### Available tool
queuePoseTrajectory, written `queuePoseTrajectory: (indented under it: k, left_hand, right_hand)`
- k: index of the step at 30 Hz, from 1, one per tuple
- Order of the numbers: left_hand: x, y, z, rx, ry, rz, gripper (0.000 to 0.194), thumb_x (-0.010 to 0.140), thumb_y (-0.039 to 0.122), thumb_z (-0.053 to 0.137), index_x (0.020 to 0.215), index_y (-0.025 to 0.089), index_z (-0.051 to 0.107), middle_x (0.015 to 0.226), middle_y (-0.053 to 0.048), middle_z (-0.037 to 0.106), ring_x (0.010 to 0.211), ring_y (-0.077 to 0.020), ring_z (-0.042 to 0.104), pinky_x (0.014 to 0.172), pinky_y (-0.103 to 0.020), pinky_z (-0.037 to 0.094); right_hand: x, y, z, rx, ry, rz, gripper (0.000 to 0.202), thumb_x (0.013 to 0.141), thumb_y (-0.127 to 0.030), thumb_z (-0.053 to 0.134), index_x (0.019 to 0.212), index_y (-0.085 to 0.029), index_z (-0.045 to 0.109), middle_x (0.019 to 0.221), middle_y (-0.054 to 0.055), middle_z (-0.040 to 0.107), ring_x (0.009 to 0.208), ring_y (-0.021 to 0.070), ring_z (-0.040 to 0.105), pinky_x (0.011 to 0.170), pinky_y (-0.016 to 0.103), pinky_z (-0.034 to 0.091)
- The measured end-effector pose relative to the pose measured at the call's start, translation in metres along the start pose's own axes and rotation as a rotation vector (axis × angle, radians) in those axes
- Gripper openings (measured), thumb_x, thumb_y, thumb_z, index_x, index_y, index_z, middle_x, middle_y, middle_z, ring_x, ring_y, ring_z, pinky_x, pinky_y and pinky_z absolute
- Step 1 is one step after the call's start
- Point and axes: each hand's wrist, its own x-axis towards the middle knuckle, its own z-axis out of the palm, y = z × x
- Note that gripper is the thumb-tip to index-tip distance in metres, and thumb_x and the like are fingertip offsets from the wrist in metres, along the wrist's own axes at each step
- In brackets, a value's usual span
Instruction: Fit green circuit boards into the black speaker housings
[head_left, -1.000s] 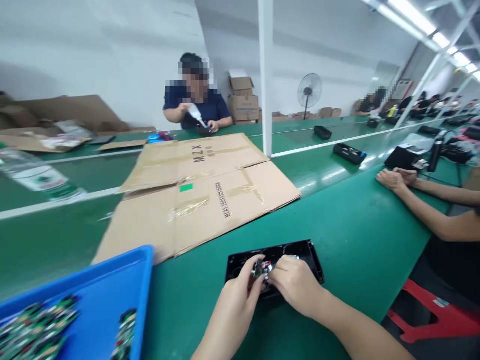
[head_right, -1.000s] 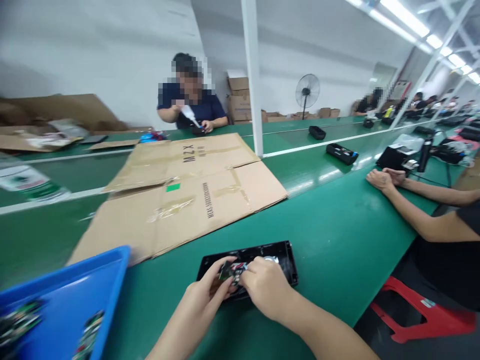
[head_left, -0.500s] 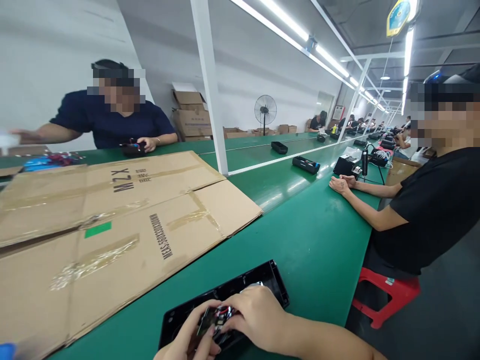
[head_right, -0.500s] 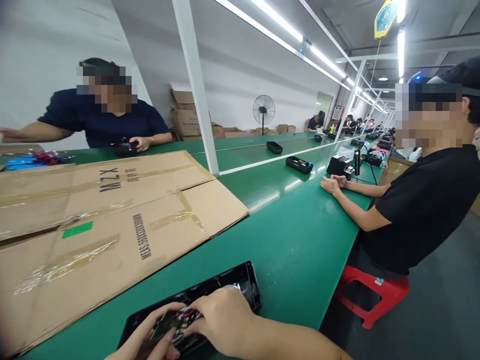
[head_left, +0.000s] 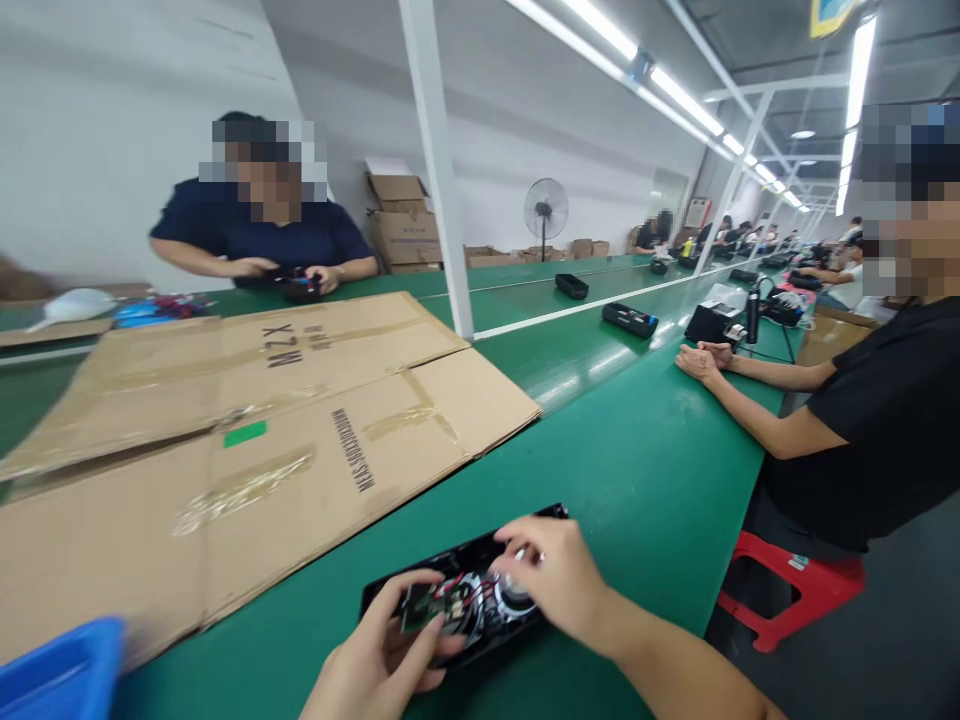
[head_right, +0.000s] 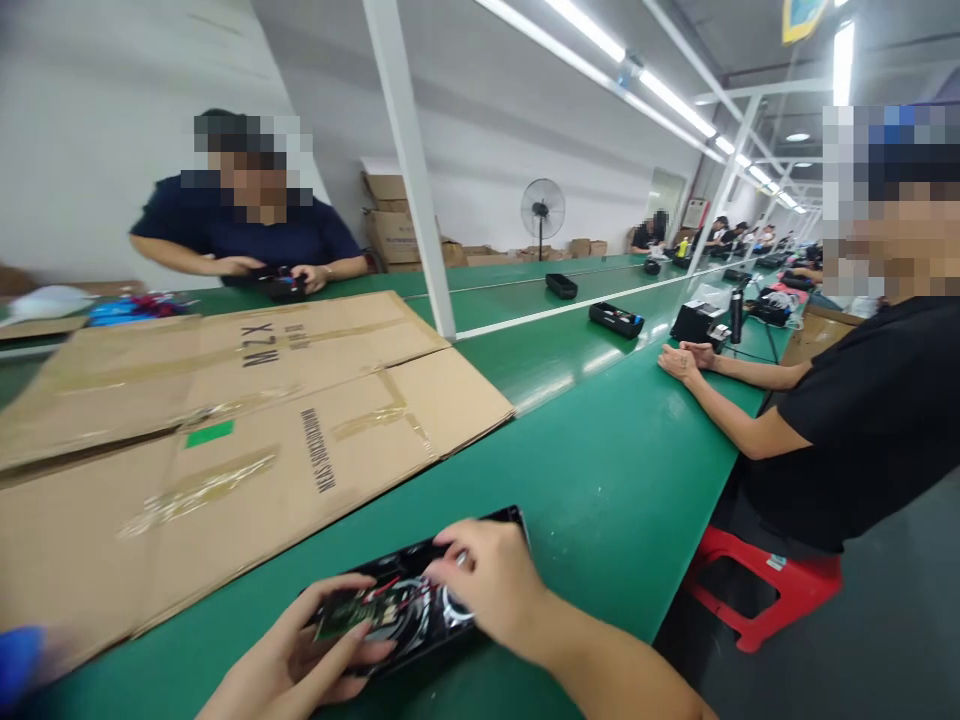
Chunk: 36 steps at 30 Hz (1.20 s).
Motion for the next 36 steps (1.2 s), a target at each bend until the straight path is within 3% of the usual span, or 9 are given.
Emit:
queuePoseTrajectory:
  k: [3, 6, 8, 12, 15, 21, 24, 30, 36]
  left_hand:
    - [-0.002, 0.004, -0.006, -0.010, -0.059, -0.018, 0.048, 0.059, 0.048, 0.061, 0.096, 0.023, 0.045, 0.065, 0.001, 0.063, 0.076, -0.0240, 0.067, 0.059, -0.030, 0.054]
    - [-0.004, 0.007, -0.013, 0.082, -0.056, 0.010, 0.040, 0.064, 0.046, 0.057, 0.095, 0.022, 0.048, 0.060, 0.003, 0.058, 0.066, -0.0200, 0.064, 0.052, -0.027, 0.050]
    - [-0.005, 0.010, -0.017, 0.235, 0.016, 0.075, 0.035, 0.064, 0.046, 0.059, 0.087, 0.021, 0.053, 0.055, 0.004, 0.054, 0.054, -0.0160, 0.057, 0.045, -0.024, 0.042]
    - [-0.004, 0.011, -0.021, 0.418, 0.145, 0.152, 0.039, 0.065, 0.055, 0.058, 0.057, 0.017, 0.055, 0.050, 0.002, 0.049, 0.050, -0.0128, 0.045, 0.045, -0.023, 0.033]
    - [-0.003, 0.010, -0.020, 0.391, 0.086, 0.122, 0.048, 0.070, 0.059, 0.049, 0.051, 0.016, 0.054, 0.049, 0.001, 0.049, 0.049, -0.0127, 0.042, 0.045, -0.024, 0.031]
    - [-0.004, 0.010, -0.020, 0.249, 0.098, 0.193, 0.042, 0.075, 0.057, 0.045, 0.078, 0.018, 0.058, 0.060, 0.001, 0.055, 0.052, -0.0134, 0.048, 0.048, -0.024, 0.037]
    - [0.003, 0.006, -0.025, 0.159, 0.133, 0.213, 0.046, 0.074, 0.059, 0.044, 0.093, 0.019, 0.054, 0.067, 0.000, 0.057, 0.053, -0.0142, 0.052, 0.048, -0.025, 0.040]
    - [0.042, -0.024, -0.030, 0.131, 0.168, 0.205, 0.047, 0.068, 0.062, 0.046, 0.081, 0.018, 0.054, 0.074, -0.005, 0.061, 0.060, -0.0181, 0.058, 0.050, -0.028, 0.045]
    - [0.071, -0.062, -0.036, 0.165, 0.344, 0.192, 0.043, 0.067, 0.055, 0.046, 0.088, 0.018, 0.053, 0.084, -0.007, 0.064, 0.068, -0.0219, 0.062, 0.060, -0.033, 0.049]
  right_hand:
    - [0.005, 0.002, -0.016, 0.007, 0.262, -0.052, 0.014, 0.081, -0.026, 0.055, 0.088, -0.018, 0.063, 0.076, 0.003, 0.065, 0.067, 0.0140, 0.061, 0.065, 0.024, 0.049]
    - [0.009, 0.005, -0.025, -0.064, 0.279, -0.131, 0.022, 0.086, -0.031, 0.047, 0.098, -0.018, 0.058, 0.083, 0.006, 0.063, 0.073, 0.0158, 0.060, 0.070, 0.029, 0.050]
    - [0.009, 0.004, -0.026, -0.174, 0.113, -0.229, 0.035, 0.085, -0.040, 0.049, 0.113, -0.018, 0.052, 0.107, 0.010, 0.059, 0.099, 0.0207, 0.055, 0.086, 0.036, 0.046]
    - [0.003, 0.002, -0.020, -0.498, -0.417, -0.409, 0.092, 0.064, -0.061, 0.065, 0.138, -0.021, 0.027, 0.146, 0.014, 0.016, 0.132, 0.0354, 0.011, 0.104, 0.058, 0.016]
    - [-0.001, 0.003, -0.013, -0.631, -0.540, -0.405, 0.100, 0.057, -0.057, 0.072, 0.138, -0.023, 0.025, 0.143, 0.014, 0.021, 0.131, 0.0354, 0.014, 0.104, 0.059, 0.009]
    - [0.004, 0.006, -0.030, -0.678, -0.362, -0.350, 0.085, 0.050, -0.048, 0.077, 0.123, -0.022, 0.041, 0.127, 0.011, 0.040, 0.119, 0.0302, 0.033, 0.103, 0.049, 0.019]
    - [0.014, 0.020, -0.067, -0.755, -0.166, -0.236, 0.076, 0.055, -0.046, 0.073, 0.120, -0.022, 0.042, 0.124, 0.010, 0.043, 0.116, 0.0293, 0.037, 0.098, 0.045, 0.024]
    - [0.022, 0.073, -0.152, -1.002, 0.200, 0.221, 0.065, 0.062, -0.043, 0.067, 0.117, -0.020, 0.043, 0.115, 0.012, 0.050, 0.107, 0.0335, 0.043, 0.086, 0.045, 0.030]
    - [0.012, 0.091, -0.192, -1.000, 0.297, 0.360, 0.055, 0.065, -0.043, 0.065, 0.110, -0.015, 0.050, 0.107, 0.016, 0.054, 0.100, 0.0362, 0.049, 0.077, 0.045, 0.035]
